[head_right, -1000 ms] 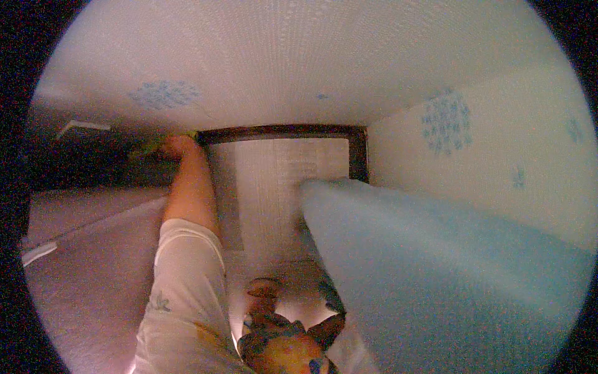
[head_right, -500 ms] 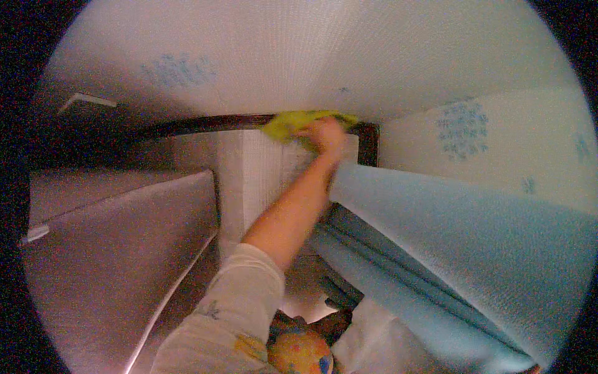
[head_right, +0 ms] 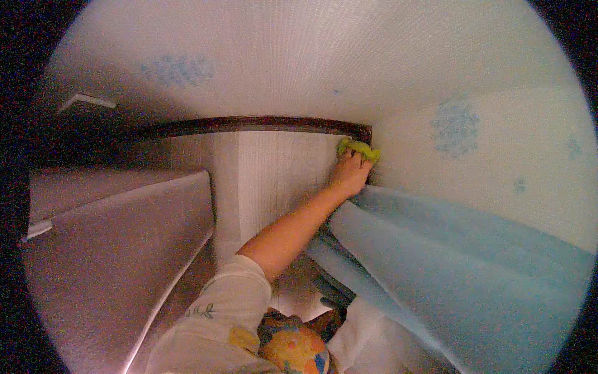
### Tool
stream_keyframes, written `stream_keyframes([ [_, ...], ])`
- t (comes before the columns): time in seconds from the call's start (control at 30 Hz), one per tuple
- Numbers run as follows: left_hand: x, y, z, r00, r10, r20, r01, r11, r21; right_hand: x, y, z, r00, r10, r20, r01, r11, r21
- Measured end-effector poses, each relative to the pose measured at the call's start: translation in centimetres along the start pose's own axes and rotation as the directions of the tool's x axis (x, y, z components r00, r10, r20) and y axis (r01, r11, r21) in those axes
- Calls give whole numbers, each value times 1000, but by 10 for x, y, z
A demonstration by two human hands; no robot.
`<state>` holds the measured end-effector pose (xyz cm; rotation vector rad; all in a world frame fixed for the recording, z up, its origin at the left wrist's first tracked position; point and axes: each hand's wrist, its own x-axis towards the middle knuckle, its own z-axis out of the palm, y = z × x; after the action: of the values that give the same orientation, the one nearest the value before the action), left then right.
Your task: The person wrings out a green cloth in a bucket of water and then wipes various surfaces in a bedroom. They clean the floor, the base of a bed, the wall near a window, and the door frame using the damp cloth.
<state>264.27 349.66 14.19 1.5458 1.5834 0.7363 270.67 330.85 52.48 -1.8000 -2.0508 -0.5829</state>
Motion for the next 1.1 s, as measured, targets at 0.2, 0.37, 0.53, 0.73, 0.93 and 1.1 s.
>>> stream_keyframes([
  [0.2, -1, -80, 24, 990, -84, -114, 73, 992, -101, -26, -19, 26, 994, -104, -19, 104, 994, 13],
  [0.37, -29, -45, 10, 969, 87, 232, -77, 996, -55, -7, -3, 25, 993, -117, -26, 117, 993, -1],
  [0.53, -2, -31, 1, 982, 140, 125, -160, 973, 169, -12, 1, 32, 985, -163, -58, 165, 986, 35],
  [0.73, 21, -90, 22, 993, -113, -25, 112, 992, -54, -10, 7, 51, 973, -221, -73, 228, 967, 117],
  [0.93, 2, -49, 25, 988, -152, 29, 146, 852, -503, -16, 15, 57, 965, -244, -99, 253, 964, 86],
  [1.1, 38, -88, 32, 991, -118, 71, 123, 990, -73, -28, 29, 81, 952, -291, -98, 301, 947, 112],
])
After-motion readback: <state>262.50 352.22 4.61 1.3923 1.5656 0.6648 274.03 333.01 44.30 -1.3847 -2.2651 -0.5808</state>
